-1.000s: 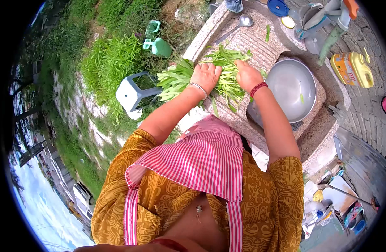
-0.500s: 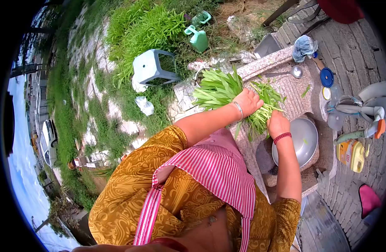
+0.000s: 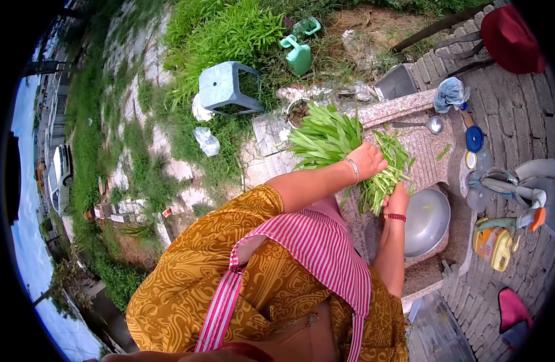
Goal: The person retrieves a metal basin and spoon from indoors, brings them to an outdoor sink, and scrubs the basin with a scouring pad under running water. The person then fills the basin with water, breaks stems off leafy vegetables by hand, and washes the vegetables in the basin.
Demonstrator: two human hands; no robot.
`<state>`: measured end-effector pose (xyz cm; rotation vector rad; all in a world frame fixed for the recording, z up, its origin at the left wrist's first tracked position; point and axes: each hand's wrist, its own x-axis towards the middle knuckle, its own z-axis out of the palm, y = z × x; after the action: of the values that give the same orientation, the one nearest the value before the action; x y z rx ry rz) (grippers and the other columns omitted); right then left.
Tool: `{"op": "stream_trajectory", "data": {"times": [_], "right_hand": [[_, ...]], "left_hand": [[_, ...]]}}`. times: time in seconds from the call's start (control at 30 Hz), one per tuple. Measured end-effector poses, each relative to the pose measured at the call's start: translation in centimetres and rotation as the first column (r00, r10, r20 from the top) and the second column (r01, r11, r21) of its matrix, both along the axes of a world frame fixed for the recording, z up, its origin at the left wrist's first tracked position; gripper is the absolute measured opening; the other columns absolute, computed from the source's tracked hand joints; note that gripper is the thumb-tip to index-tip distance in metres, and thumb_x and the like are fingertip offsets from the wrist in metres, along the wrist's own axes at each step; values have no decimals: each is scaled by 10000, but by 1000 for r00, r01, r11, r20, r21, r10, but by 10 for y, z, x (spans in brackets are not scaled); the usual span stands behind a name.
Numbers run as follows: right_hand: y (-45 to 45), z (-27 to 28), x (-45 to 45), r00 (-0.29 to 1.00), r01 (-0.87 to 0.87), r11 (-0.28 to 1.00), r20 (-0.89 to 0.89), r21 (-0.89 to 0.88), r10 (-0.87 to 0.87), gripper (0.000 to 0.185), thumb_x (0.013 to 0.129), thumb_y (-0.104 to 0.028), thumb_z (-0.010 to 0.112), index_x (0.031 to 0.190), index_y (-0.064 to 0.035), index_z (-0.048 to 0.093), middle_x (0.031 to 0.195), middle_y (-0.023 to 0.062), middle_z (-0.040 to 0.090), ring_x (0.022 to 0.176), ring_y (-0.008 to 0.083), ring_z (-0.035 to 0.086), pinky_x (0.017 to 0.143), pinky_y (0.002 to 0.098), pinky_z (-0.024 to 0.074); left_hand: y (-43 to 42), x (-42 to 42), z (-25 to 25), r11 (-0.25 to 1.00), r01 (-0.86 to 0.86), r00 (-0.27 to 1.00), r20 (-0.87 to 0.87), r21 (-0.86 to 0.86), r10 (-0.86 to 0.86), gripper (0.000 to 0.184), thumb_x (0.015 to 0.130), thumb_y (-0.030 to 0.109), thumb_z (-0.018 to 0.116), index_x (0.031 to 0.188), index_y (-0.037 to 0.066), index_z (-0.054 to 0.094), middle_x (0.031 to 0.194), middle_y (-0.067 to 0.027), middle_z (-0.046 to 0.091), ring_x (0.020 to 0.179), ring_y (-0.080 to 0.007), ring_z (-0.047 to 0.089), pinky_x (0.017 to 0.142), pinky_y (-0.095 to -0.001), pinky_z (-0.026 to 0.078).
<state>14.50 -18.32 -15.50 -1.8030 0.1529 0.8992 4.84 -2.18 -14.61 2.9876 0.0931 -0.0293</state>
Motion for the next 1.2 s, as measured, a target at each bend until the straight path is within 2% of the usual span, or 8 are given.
{"op": "stream_trajectory", "data": {"times": [0.17, 0.33, 0.5, 0.67, 0.8, 0.93, 1.1, 1.2], "right_hand": [[-29, 4, 22, 494, -608, 698, 508, -378, 705, 139, 836, -120, 476, 834, -1, 548, 651, 179, 579, 541, 331, 548, 512, 413, 436], [-3, 22, 13, 278, -425, 550, 475, -719, 835, 179, 809, -132, 481, 800, 34, 549, 738, 297, 566, 722, 472, 550, 673, 494, 445], [8, -12, 11, 932, 24, 1000, 362, -9, -19, 239, 854, -200, 465, 674, -47, 508, 619, 9, 493, 466, 134, 443, 411, 307, 348], [19, 92, 39, 767, 432, 871, 413, 234, -491, 208, 853, -189, 455, 690, -61, 470, 615, 22, 467, 452, 112, 391, 394, 263, 309], [5, 236, 49, 331, 12, 981, 925, 193, -186, 192, 867, -206, 515, 877, -15, 535, 706, 42, 519, 566, 123, 461, 500, 253, 374], [-12, 333, 48, -238, -556, 826, 934, 94, -267, 251, 842, -192, 574, 993, 0, 518, 823, 94, 555, 681, 182, 501, 616, 308, 418], [106, 326, 2, -360, -553, 781, 928, -291, 91, 365, 814, -195, 613, 1087, 12, 484, 970, 143, 526, 842, 243, 486, 739, 336, 404], [187, 263, -27, -323, -659, 496, 808, -566, 492, 442, 798, -196, 636, 1143, 19, 464, 1059, 172, 508, 939, 279, 477, 813, 352, 395]], "left_hand": [[0, -1, -1, 1000, 9, 999, 42, 24, -10, 164, 858, 228, 479, 976, 165, 574, 950, -34, 614, 938, -225, 567, 792, -399, 381], [0, 0, -3, 1000, 12, 1000, 22, 8, -13, 165, 860, 223, 479, 981, 158, 569, 958, -34, 614, 942, -223, 566, 793, -402, 379], [0, 0, 3, 999, -33, 999, 5, 1, 33, 179, 861, 220, 482, 1000, 140, 562, 984, -41, 611, 958, -222, 561, 801, -398, 378], [1, 1, 5, 998, -62, 996, -62, -11, 61, 210, 862, 215, 491, 1038, 126, 560, 1021, -60, 605, 979, -241, 558, 817, -413, 380], [1, 3, 15, 998, -69, 992, -111, -15, 67, 237, 863, 214, 495, 1069, 116, 556, 1047, -74, 602, 1012, -263, 554, 821, -423, 388], [0, 4, 9, 997, -78, 994, -85, -28, 75, 235, 858, 216, 500, 1065, 118, 557, 1048, -73, 605, 1019, -273, 559, 817, -432, 392], [-4, 3, 6, 996, -83, 996, -43, -28, 82, 212, 856, 195, 490, 1043, 115, 551, 1031, -78, 598, 1000, -261, 557, 818, -414, 390], [0, 5, 5, 985, -115, 990, -101, -126, 102, 248, 863, 189, 482, 1076, 106, 579, 1092, -87, 604, 1048, -280, 554, 861, -439, 386]]}}
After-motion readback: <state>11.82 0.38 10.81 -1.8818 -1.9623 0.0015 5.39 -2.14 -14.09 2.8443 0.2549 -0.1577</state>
